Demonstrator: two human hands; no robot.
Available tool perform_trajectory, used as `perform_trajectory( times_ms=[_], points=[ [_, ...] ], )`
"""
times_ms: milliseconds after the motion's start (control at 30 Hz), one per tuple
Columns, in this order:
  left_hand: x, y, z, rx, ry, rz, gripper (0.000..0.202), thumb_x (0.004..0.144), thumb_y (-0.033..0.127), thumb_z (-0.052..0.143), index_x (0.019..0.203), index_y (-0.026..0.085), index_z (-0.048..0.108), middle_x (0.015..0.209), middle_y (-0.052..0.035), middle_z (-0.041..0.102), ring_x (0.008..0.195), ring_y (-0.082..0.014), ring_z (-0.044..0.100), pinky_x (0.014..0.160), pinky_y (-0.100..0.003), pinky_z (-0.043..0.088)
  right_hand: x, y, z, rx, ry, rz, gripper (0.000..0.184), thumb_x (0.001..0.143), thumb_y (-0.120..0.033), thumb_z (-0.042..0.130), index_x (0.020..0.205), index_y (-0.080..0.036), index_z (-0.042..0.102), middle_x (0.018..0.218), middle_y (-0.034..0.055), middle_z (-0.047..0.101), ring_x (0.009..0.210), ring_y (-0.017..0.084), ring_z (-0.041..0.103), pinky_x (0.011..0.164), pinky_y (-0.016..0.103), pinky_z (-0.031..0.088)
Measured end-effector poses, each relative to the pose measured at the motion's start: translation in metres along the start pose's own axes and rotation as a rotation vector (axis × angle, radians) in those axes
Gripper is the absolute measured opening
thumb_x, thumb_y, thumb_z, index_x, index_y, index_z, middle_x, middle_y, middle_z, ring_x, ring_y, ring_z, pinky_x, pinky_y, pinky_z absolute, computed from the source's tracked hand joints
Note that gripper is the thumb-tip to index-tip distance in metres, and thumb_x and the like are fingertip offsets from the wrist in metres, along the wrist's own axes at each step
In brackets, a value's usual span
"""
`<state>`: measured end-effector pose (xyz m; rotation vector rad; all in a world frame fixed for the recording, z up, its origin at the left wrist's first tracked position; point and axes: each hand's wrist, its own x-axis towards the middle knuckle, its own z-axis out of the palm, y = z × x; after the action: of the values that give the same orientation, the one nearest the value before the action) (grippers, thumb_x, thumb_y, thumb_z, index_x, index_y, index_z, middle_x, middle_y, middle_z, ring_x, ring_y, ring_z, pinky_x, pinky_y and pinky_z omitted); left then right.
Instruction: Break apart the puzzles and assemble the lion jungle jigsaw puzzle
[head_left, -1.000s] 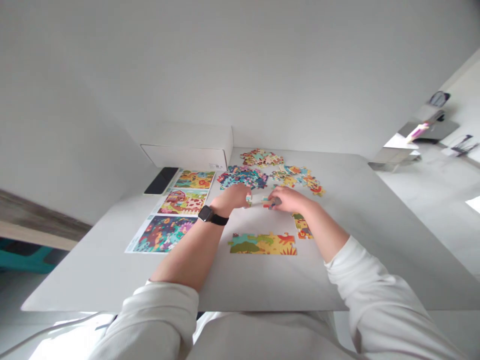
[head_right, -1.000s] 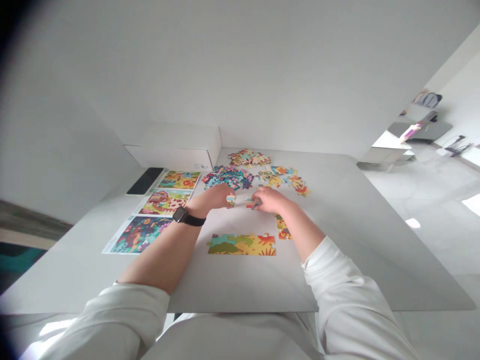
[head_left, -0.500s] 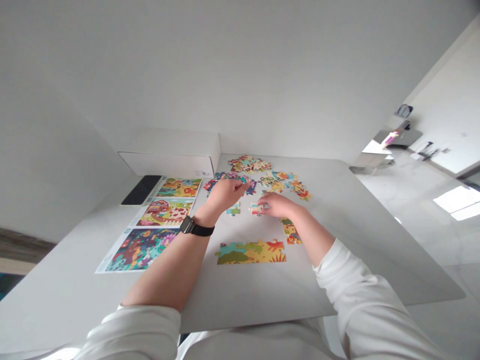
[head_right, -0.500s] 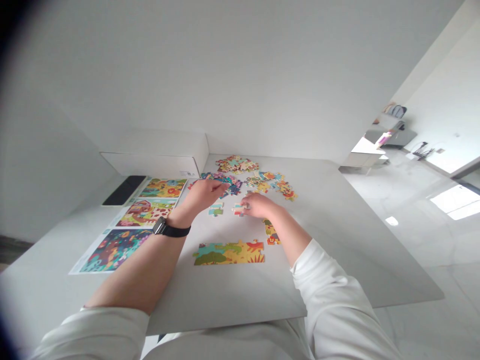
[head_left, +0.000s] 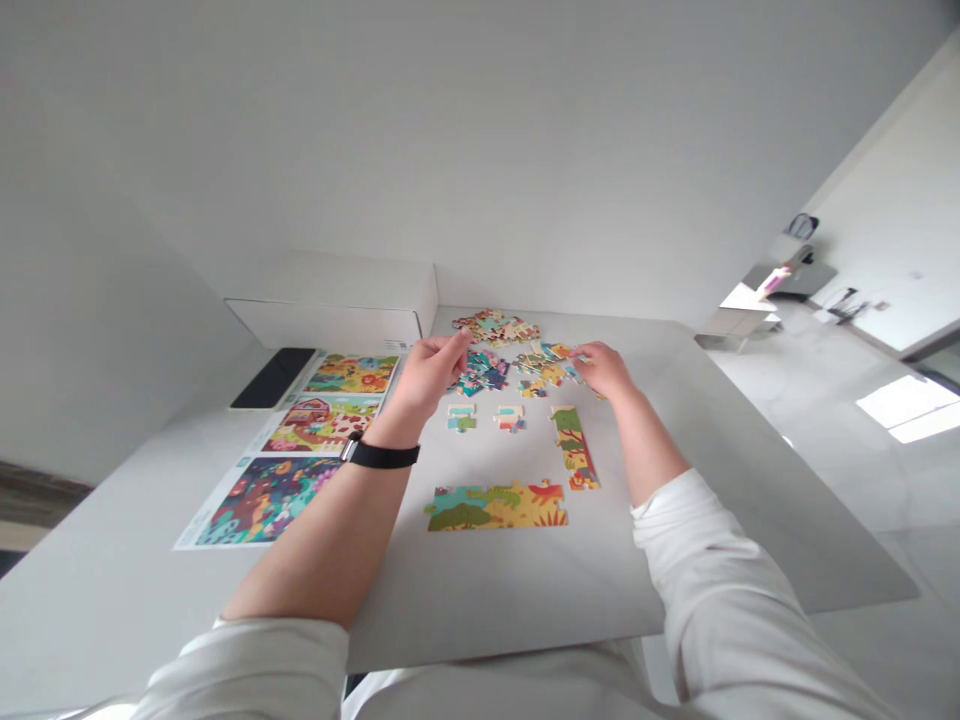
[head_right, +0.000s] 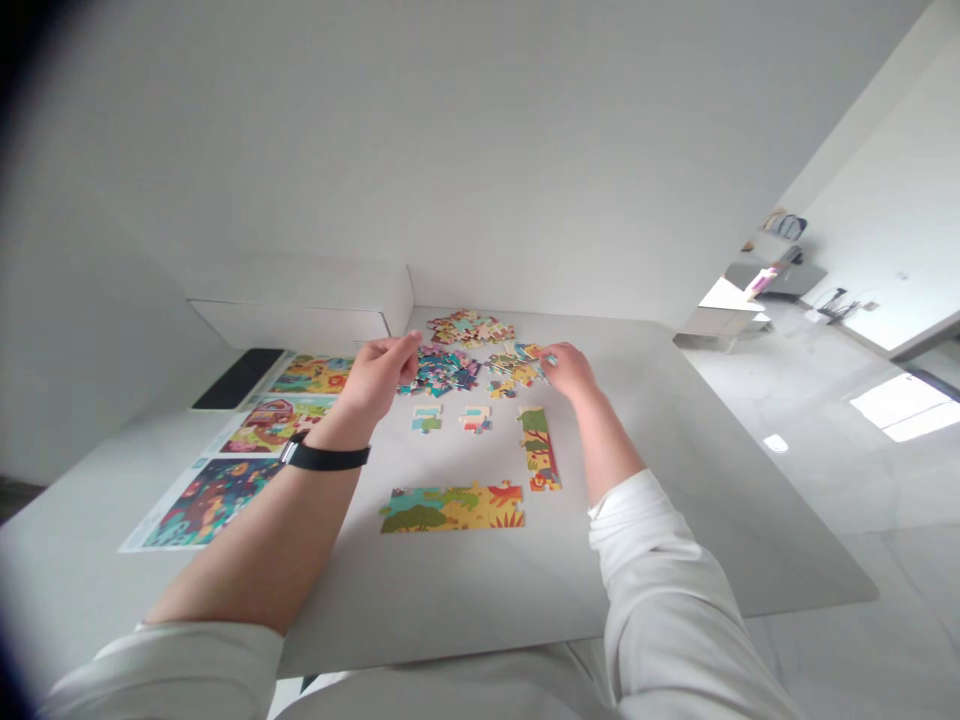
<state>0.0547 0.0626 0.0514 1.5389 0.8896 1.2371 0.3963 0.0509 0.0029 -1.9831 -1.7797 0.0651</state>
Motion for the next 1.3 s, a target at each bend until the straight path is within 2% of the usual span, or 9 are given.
perform_trajectory(
  times_ms=[133, 267, 367, 533, 700, 833, 1000, 1133, 1300],
  points=[
    [0.001, 0.000, 0.001, -0.155, -0.022, 0.007, 0.060, 0.093, 0.058, 0.064, 0.048, 0.021, 0.047, 0.042, 0.0027, 0.036, 0.042, -0.0091, 0.034, 0.047, -0.026, 0.028, 0.011, 0.016, 0.014, -0.139, -0.082, -0.010, 0.031, 0.101, -0.024, 0.055, 0.113, -0.022, 0.083, 0.143, 0.0132, 0.070, 0.135, 0.026, 0.063, 0.120, 0.042, 0.045],
    [0.001, -0.003, 0.000, -0.192, -0.025, -0.008, 0.060, 0.093, 0.058, 0.065, 0.049, 0.022, 0.046, 0.042, 0.0033, 0.033, 0.042, -0.0095, 0.034, 0.047, -0.026, 0.030, 0.020, 0.017, 0.033, -0.228, -0.188, -0.012, 0.036, 0.104, -0.031, 0.051, 0.123, -0.029, 0.081, 0.163, 0.0042, 0.056, 0.148, 0.027, 0.052, 0.124, 0.045, 0.042],
    [0.002, -0.005, -0.001, -0.181, -0.021, -0.010, 0.059, 0.093, 0.058, 0.066, 0.050, 0.022, 0.048, 0.042, 0.0033, 0.034, 0.043, -0.0096, 0.035, 0.048, -0.027, 0.031, 0.024, 0.017, 0.042, -0.249, -0.241, -0.057, 0.037, 0.105, -0.033, 0.048, 0.124, -0.029, 0.080, 0.165, 0.0014, 0.054, 0.151, 0.028, 0.050, 0.126, 0.046, 0.040],
    [0.001, -0.007, -0.002, -0.125, -0.008, -0.031, 0.059, 0.095, 0.058, 0.063, 0.051, 0.022, 0.046, 0.044, 0.0027, 0.035, 0.044, -0.0103, 0.036, 0.049, -0.028, 0.034, 0.024, 0.021, 0.046, -0.181, -0.257, -0.100, 0.039, 0.102, -0.027, 0.051, 0.133, -0.023, 0.075, 0.163, 0.0091, 0.056, 0.151, 0.031, 0.051, 0.128, 0.052, 0.037],
    [-0.001, -0.002, 0.000, -0.030, 0.002, -0.063, 0.059, 0.094, 0.061, 0.059, 0.051, 0.022, 0.045, 0.046, 0.0012, 0.037, 0.045, -0.0109, 0.038, 0.051, -0.028, 0.036, 0.023, 0.022, 0.041, -0.079, -0.181, -0.129, 0.042, 0.097, -0.023, 0.060, 0.136, -0.026, 0.074, 0.159, 0.0084, 0.060, 0.149, 0.031, 0.053, 0.130, 0.050, 0.035],
    [0.000, 0.001, 0.000, -0.062, -0.019, -0.074, 0.059, 0.093, 0.062, 0.061, 0.052, 0.022, 0.045, 0.046, 0.0017, 0.038, 0.045, -0.0103, 0.037, 0.051, -0.028, 0.036, 0.020, 0.019, 0.029, 0.006, -0.126, -0.104, 0.047, 0.093, -0.018, 0.061, 0.138, -0.023, 0.074, 0.155, 0.0101, 0.063, 0.147, 0.029, 0.056, 0.128, 0.047, 0.038],
    [-0.001, 0.002, 0.003, -0.159, -0.106, -0.117, 0.043, 0.090, 0.057, 0.070, 0.070, 0.021, 0.058, 0.051, 0.0040, 0.046, 0.045, -0.0092, 0.041, 0.048, -0.025, 0.034, 0.007, -0.005, 0.005, 0.402, -0.075, -0.060, 0.038, 0.094, -0.025, 0.062, 0.128, -0.022, 0.078, 0.148, 0.0100, 0.069, 0.137, 0.025, 0.065, 0.123, 0.044, 0.045],
    [-0.002, -0.003, 0.008, -0.217, -0.126, -0.238, 0.038, 0.086, 0.055, 0.080, 0.091, 0.021, 0.063, 0.068, 0.0017, 0.063, 0.052, -0.0095, 0.055, 0.049, -0.022, 0.039, -0.012, -0.044, -0.014, 0.815, -0.200, -0.121, 0.041, 0.093, -0.036, 0.066, 0.130, -0.024, 0.077, 0.142, 0.0096, 0.073, 0.127, 0.026, 0.070, 0.112, 0.046, 0.053],
    [0.000, -0.012, 0.013, -0.389, -0.253, -0.544, 0.051, 0.093, 0.070, 0.066, 0.109, 0.022, 0.063, 0.082, -0.0055, 0.074, 0.060, -0.0168, 0.068, 0.050, -0.025, 0.049, -0.035, -0.080, -0.028, 0.890, -0.312, -0.268, 0.043, 0.087, -0.034, 0.066, 0.128, -0.030, 0.080, 0.146, 0.0059, 0.071, 0.129, 0.026, 0.068, 0.111, 0.043, 0.053]
  ],
)
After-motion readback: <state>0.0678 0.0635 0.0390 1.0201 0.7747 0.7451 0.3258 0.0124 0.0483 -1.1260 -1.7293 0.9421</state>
